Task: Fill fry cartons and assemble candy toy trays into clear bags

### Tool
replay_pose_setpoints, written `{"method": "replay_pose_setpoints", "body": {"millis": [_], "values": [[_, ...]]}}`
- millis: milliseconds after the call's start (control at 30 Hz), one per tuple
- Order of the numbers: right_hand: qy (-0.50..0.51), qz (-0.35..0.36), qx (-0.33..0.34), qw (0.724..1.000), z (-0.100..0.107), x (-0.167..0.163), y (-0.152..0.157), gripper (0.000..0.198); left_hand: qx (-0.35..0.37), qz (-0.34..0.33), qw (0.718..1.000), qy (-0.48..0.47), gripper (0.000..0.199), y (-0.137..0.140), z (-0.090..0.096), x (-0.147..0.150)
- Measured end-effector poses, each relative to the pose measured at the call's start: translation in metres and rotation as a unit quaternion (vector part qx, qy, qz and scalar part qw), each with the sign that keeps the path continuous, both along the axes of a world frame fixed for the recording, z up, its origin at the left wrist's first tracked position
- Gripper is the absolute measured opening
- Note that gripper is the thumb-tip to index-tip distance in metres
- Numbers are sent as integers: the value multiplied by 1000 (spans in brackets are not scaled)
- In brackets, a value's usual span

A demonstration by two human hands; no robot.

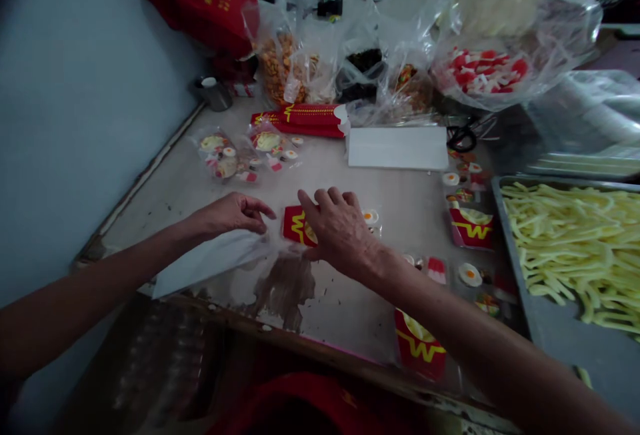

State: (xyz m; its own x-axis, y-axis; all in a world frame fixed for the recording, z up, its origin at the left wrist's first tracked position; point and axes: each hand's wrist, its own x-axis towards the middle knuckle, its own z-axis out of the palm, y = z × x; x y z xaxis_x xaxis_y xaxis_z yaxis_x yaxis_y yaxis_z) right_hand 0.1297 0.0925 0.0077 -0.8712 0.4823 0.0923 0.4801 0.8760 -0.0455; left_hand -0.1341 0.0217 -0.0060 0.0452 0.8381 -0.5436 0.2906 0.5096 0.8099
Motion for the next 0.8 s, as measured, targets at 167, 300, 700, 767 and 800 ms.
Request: {"method": "replay_pose_setpoints", "body": {"millis": [167,300,700,767,800], "values": [[3,-26,56,998,25,-19,20,107,100,-20,994,48,46,28,26,-13],[3,-32,63,997,33,-23,31,108,79,-13,997,14,49,41,19,-18],[-39,136,-154,978,-18,-9,16,106,-30,-72,997,-29,44,19,-12,-11],[-30,156,-168,973,-22,-11,15,106,-43,-90,995,-20,41,17,-11,-12],[-29,156,-168,973,-23,-12,14,104,-47,-97,994,-15,39,17,-11,-13]]}}
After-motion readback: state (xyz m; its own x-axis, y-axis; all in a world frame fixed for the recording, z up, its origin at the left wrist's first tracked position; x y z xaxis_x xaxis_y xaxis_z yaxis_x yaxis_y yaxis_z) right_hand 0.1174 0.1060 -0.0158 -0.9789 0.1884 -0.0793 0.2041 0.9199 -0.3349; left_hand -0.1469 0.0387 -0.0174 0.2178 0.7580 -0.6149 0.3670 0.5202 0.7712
